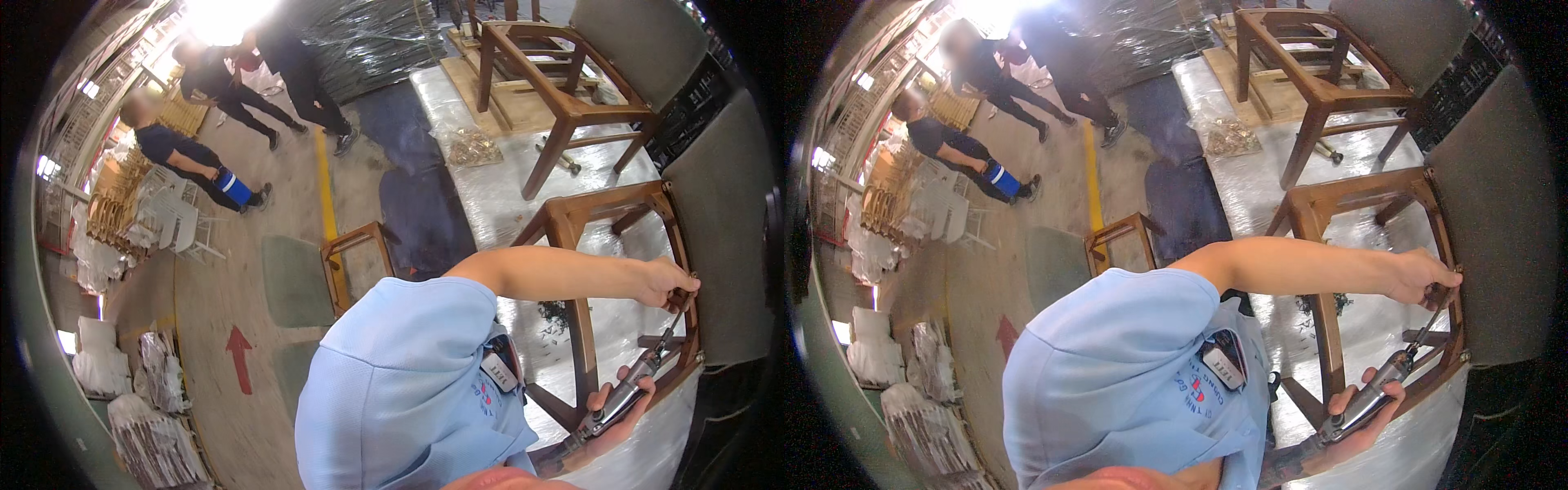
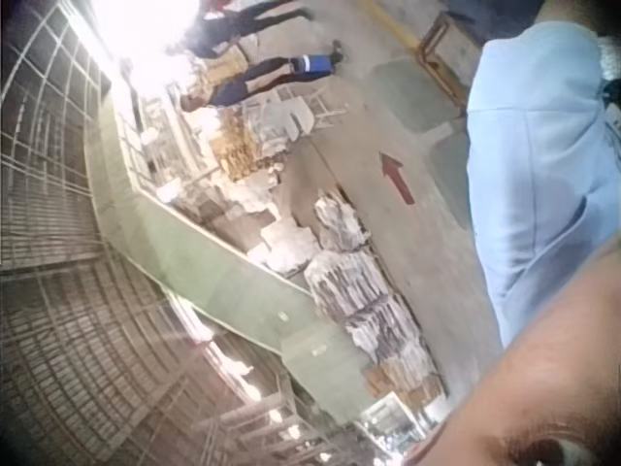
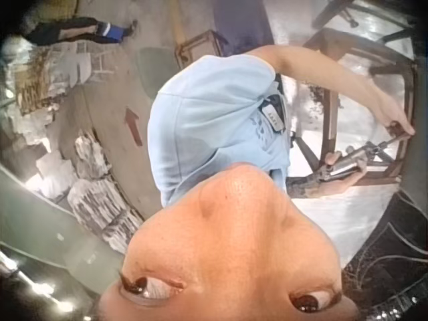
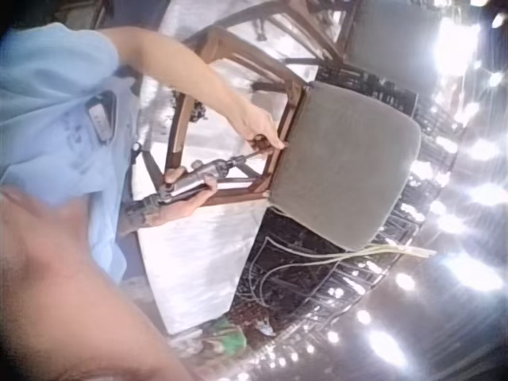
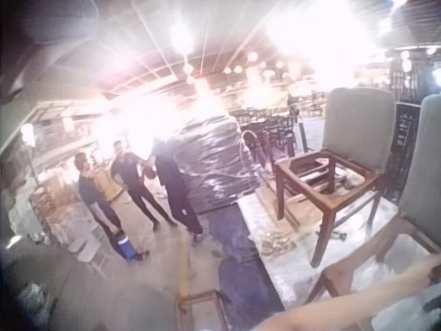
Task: The person assembles a wooden chair by attaching a fabric seat cushion to the frame using a pneumatic screwdriver. They repeatedly position the seat, drive screws into the frame, and reposition the chair to access different fastening points. The chair is handled one at a time on a plastic-covered workbench.
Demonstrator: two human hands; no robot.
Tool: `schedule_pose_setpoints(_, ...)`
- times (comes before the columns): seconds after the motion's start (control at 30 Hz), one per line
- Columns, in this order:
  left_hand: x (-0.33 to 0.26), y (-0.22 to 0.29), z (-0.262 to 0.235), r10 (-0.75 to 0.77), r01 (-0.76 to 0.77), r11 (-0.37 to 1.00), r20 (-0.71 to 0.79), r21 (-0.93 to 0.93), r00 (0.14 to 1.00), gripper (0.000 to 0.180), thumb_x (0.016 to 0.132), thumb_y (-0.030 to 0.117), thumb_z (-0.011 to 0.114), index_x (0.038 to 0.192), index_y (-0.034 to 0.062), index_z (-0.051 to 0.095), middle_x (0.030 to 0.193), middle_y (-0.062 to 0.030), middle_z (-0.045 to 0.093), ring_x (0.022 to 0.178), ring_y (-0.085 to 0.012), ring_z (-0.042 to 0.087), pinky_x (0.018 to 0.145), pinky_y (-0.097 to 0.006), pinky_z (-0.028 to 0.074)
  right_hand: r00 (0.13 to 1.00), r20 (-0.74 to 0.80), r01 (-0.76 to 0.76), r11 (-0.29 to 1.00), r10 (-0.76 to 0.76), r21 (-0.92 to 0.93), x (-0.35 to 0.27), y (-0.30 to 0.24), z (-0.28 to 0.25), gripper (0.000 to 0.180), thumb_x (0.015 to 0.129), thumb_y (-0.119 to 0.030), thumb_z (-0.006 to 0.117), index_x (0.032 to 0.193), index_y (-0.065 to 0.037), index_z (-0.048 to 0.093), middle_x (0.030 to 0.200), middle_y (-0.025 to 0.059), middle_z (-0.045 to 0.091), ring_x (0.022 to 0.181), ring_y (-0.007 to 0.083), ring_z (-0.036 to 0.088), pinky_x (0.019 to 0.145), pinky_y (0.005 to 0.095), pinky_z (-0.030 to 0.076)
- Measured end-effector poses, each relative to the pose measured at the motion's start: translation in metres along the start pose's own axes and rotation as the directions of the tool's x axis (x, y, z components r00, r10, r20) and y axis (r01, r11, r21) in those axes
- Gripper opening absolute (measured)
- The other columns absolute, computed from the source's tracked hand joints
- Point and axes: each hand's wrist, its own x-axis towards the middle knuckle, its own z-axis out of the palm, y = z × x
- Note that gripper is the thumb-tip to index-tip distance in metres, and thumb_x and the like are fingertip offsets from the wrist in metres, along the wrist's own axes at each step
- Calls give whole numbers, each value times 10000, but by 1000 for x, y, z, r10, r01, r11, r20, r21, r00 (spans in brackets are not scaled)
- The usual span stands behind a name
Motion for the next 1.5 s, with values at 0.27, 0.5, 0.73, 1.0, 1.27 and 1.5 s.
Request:
schedule_pose_setpoints(0.27,0,-34,-10,85,-133,558,102,819,991,394,865,202,648,1183,-15,570,1108,-208,613,1021,-332,586,897,-425,480,932,-216,33,663,-290,-748,-7,0,10,404,947,-295,568,1274,-60,538,1060,67,609,935,163,600,782,287,498)
schedule_pose_setpoints(0.5,69,-74,-5,-298,466,820,-448,332,843,392,904,431,608,869,45,548,706,-15,456,578,-111,364,537,-279,346,912,-378,106,981,-161,-162,23,-4,-3,320,1043,-310,361,1108,-62,552,896,93,614,529,98,576,468,202,457)
schedule_pose_setpoints(0.73,107,-126,-15,-223,388,806,-377,447,899,396,865,441,678,984,71,597,770,-37,540,643,-165,483,584,-358,424,893,-438,61,991,-108,-119,22,-1,-23,322,1044,-312,360,1110,-65,556,872,83,622,526,98,585,465,201,463)
schedule_pose_setpoints(1.0,119,-150,-13,-202,336,894,-403,296,893,481,860,415,704,1144,47,583,986,-93,651,797,-248,645,729,-481,530,869,-480,41,985,-117,-166,31,-13,-37,338,1037,-328,373,1126,-67,569,861,76,628,517,110,589,475,215,471)
schedule_pose_setpoints(1.27,97,-145,11,19,224,864,-475,451,880,656,716,400,832,1119,-40,560,1010,-107,600,703,-212,546,623,-418,457,880,-463,6,978,-103,-207,37,-17,-44,332,1035,-325,379,1117,-70,576,860,68,627,529,107,587,486,223,465)
schedule_pose_setpoints(1.5,104,-134,0,-6,295,826,-517,480,856,485,666,366,837,924,14,626,743,-30,496,557,-129,371,534,-356,358,899,-436,-14,992,-44,-128,50,-12,-43,301,1038,-324,377,1072,-98,572,851,56,615,513,102,568,473,212,460)
